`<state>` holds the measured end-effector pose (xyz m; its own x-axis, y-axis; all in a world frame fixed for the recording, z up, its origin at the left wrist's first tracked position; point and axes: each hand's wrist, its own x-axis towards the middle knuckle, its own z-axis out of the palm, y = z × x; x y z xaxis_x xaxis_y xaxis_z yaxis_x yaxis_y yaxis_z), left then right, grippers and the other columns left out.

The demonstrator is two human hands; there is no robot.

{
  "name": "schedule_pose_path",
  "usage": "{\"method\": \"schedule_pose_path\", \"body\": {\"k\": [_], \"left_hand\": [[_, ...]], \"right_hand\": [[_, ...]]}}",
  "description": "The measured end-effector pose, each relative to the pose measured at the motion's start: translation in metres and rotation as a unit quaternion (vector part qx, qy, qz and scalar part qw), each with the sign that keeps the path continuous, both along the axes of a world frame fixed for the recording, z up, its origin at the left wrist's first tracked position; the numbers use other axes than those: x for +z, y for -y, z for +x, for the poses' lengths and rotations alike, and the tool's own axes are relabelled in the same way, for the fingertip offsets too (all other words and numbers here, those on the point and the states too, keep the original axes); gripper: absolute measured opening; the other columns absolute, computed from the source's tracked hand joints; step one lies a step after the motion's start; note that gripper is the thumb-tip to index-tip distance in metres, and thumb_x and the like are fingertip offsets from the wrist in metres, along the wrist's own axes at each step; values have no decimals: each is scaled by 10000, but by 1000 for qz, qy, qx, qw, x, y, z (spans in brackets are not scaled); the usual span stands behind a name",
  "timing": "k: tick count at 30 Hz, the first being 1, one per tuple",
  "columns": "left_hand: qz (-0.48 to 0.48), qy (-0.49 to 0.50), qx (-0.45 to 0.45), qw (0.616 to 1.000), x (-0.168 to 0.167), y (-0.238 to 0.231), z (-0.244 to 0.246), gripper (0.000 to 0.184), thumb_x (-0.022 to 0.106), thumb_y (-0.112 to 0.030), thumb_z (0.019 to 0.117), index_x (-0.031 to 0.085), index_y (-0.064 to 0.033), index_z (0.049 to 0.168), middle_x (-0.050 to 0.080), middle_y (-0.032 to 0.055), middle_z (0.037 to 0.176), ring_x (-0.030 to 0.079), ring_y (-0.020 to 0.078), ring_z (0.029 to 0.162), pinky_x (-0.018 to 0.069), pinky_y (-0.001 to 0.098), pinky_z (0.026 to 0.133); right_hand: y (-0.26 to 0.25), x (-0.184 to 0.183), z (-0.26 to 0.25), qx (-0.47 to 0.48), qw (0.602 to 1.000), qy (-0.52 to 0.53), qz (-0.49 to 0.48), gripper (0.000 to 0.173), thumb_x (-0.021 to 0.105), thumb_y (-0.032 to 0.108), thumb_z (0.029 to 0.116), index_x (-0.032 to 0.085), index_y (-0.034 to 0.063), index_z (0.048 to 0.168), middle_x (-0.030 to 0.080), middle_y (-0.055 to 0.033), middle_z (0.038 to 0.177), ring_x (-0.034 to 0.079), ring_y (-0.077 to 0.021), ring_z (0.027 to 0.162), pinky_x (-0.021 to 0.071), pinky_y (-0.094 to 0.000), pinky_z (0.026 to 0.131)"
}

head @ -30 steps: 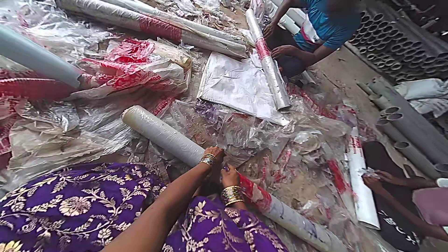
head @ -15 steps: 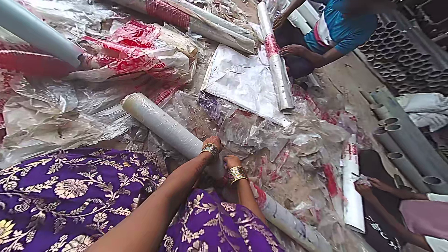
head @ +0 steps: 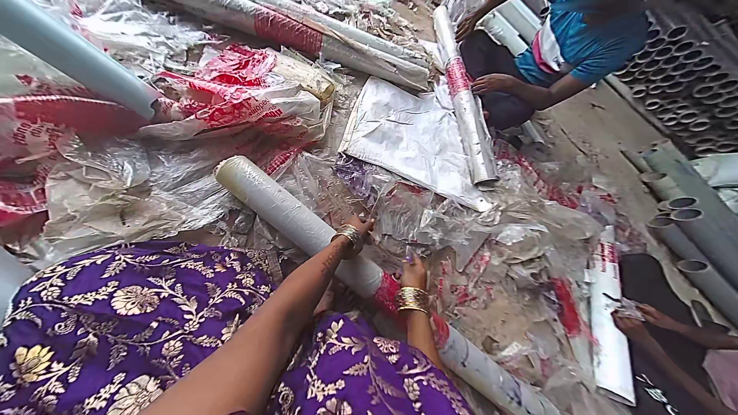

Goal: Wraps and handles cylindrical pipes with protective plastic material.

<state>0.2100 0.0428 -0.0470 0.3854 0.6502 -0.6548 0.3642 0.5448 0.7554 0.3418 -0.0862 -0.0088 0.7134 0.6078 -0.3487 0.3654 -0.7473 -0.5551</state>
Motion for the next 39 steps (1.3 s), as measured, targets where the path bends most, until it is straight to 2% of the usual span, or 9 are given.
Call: {"method": "schedule_pose_path", "body": {"k": [2, 4, 7, 11, 15, 18, 23, 32, 39], "left_hand": [[-79, 121, 160, 976, 13, -3, -21, 430, 381, -320, 1142, 577, 35, 1282, 694, 145, 1004, 673, 166, 780, 559, 321, 763], [-60, 161, 144, 975, 23, -5, -57, 399, 386, -283, 1142, 537, 22, 1349, 683, 150, 1083, 667, 158, 842, 545, 318, 808], [137, 123, -28, 983, 27, 4, -114, 319, 507, -152, 1091, 573, 93, 1284, 677, 172, 1143, 669, 133, 960, 533, 292, 919], [365, -105, -293, 878, 13, 8, -164, 430, 700, -320, 986, 674, -54, 1322, 611, 193, 1419, 513, 381, 1383, 357, 606, 1151], [421, -129, -250, 862, -8, 27, -153, 319, 741, -227, 942, 745, -87, 1228, 607, 124, 1460, 463, 332, 1451, 239, 573, 1232], [460, -90, -204, 860, -25, 30, -150, 227, 696, -144, 952, 769, -20, 1128, 680, 126, 1363, 541, 325, 1388, 275, 550, 1224], [517, -97, -203, 825, -33, 33, -147, 252, 579, -85, 1005, 711, 41, 1178, 689, 176, 1329, 582, 360, 1348, 327, 554, 1203], [406, -218, -260, 848, 11, 15, -121, 351, 387, -111, 1105, 567, 59, 1353, 636, 280, 1318, 625, 443, 1237, 476, 584, 1030], [256, -288, -325, 864, 12, -46, -89, 317, 563, -163, 1046, 632, 9, 1303, 628, 267, 1348, 570, 479, 1296, 445, 701, 1019]], "right_hand": [[5, -21, -13, 77, 993, 86, -31, 531, 483, 150, 1082, 365, 56, 1591, 671, -307, 1256, 676, -473, 1108, 485, -621, 987], [11, -44, -24, 159, 973, 166, -25, 494, 456, 137, 1081, 423, 63, 1568, 703, -310, 1188, 691, -517, 1063, 490, -674, 939], [17, -59, -22, 235, 949, 211, 1, 388, 441, 76, 1054, 649, 39, 1379, 709, -270, 1224, 687, -490, 1110, 501, -664, 948], [9, -53, -15, 262, 946, 181, -52, 364, 427, 93, 1071, 691, 48, 1319, 704, -234, 1267, 669, -441, 1186, 487, -624, 1010], [13, -66, -10, 266, 940, 211, 13, 348, 457, 58, 1048, 710, 24, 1285, 713, -230, 1250, 657, -430, 1201, 465, -581, 1064], [20, -65, -8, 274, 938, 211, 18, 367, 452, 29, 1033, 699, 24, 1303, 690, -243, 1282, 618, -452, 1240, 438, -595, 1074], [17, -57, -10, 274, 950, 146, -20, 370, 409, 31, 1067, 658, -35, 1332, 670, -271, 1309, 621, -441, 1260, 421, -570, 1114], [24, -57, -19, 243, 952, 186, -28, 362, 420, 43, 1062, 699, -5, 1288, 703, -267, 1250, 670, -476, 1167, 472, -639, 1015], [25, -59, -22, 219, 956, 191, -43, 367, 426, 67, 1062, 705, 33, 1297, 716, -231, 1250, 685, -433, 1159, 472, -616, 1029]]}}
